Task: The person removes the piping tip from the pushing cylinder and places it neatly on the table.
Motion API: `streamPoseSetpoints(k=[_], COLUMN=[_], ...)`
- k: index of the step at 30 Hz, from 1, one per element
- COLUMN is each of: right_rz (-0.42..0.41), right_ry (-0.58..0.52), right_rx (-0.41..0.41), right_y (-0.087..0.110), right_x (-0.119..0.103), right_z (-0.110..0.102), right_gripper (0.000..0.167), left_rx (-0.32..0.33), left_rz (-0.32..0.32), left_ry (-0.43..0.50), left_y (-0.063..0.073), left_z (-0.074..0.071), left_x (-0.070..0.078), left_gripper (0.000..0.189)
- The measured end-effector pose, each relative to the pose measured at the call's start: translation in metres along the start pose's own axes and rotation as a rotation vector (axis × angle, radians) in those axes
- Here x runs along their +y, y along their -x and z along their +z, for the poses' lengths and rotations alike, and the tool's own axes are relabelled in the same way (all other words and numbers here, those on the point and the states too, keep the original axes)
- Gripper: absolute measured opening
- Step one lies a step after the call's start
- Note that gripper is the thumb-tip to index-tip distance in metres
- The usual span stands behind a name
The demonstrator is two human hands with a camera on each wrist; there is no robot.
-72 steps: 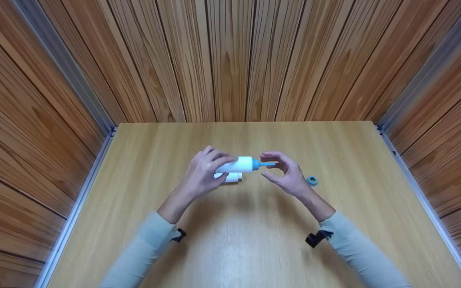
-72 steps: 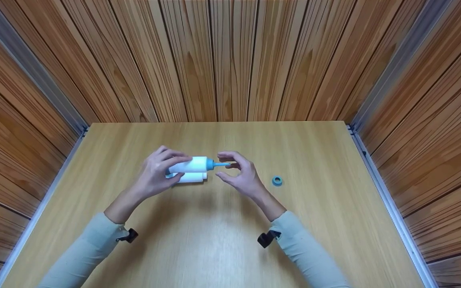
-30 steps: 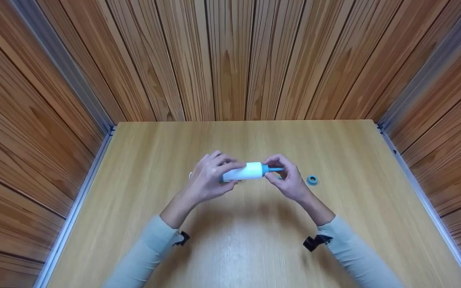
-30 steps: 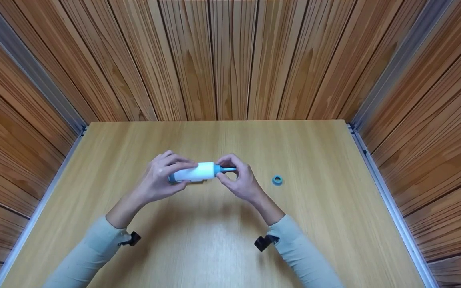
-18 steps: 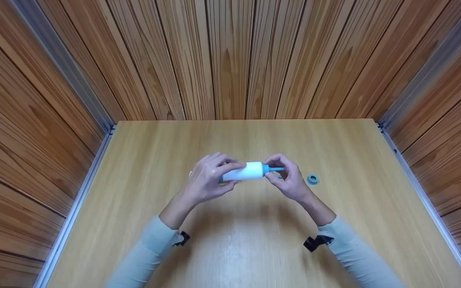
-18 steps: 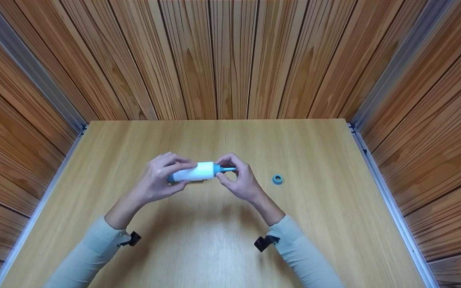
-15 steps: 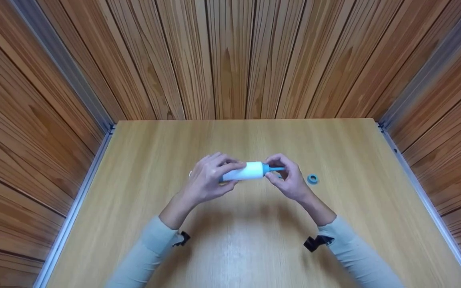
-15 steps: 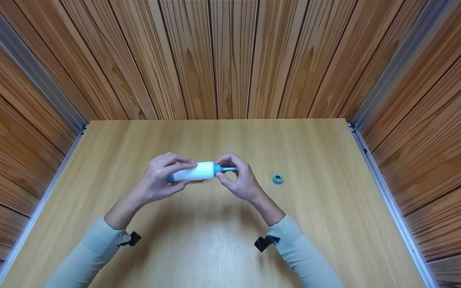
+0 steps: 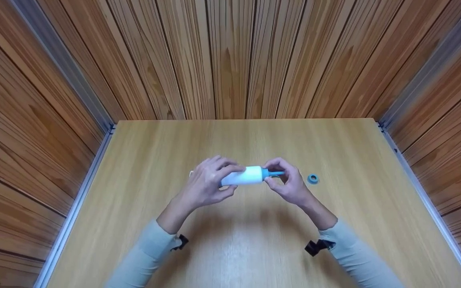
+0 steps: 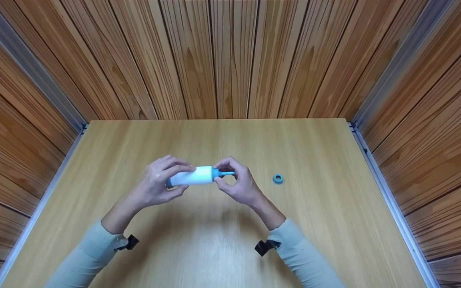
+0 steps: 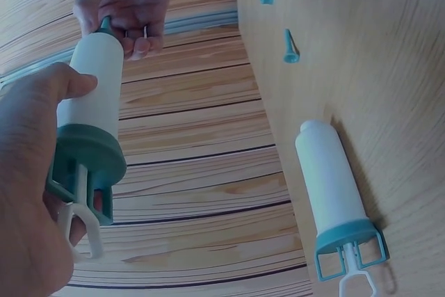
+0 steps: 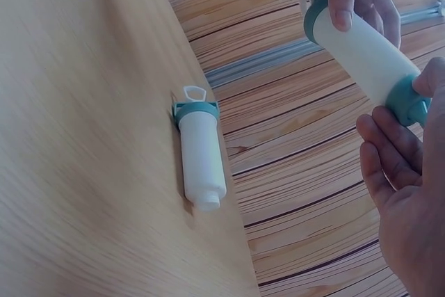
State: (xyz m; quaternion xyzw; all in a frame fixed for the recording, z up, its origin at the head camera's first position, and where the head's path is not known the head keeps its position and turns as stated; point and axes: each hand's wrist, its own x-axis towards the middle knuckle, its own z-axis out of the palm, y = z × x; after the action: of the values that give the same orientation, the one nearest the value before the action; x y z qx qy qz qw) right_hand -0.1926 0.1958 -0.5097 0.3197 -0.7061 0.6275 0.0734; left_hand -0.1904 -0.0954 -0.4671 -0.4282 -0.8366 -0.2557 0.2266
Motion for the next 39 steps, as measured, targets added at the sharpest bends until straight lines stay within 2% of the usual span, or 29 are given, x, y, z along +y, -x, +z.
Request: streamPoseSetpoints(k=[5,18,26,29,34,39], right_rz=[0.002,-0.063,-0.112,-0.128,-0.093,-0.017], right_ry=[0.023,0.032,0.103,0.131,0.133,0.133], right_rx=[0.004,-0.006,-0.016,-0.024,-0.042,-0.056], right_y=[0.002,0.007,0.007,0.007,0.007,0.008], right_x=[-0.001,0.001,0.000,0.000,0.002,0.002], right_z=[0.001,-0.001,-0.002,-0.002,-0.001,-0.001], right_gripper=[0.031,0.032,0.038,0.039,0.038,0.026], left_rx=[-0.004,-0.031,-0.050,-0.039,-0.008,-0.011], left_rz=[0.012,0.000,-0.086,-0.084,-0.058,-0.052], left_ry=[-0.011,0.014,0.149,0.160,0.138,0.107], left_y=[0.001,0.003,0.006,0.008,0.009,0.010], left_z=[0.001,0.003,0.006,0.008,0.011,0.010], left_x=[0.001,0.004,0.003,0.001,0.000,0.003], left_gripper=[0.042,0.040,0.039,0.039,0.037,0.038])
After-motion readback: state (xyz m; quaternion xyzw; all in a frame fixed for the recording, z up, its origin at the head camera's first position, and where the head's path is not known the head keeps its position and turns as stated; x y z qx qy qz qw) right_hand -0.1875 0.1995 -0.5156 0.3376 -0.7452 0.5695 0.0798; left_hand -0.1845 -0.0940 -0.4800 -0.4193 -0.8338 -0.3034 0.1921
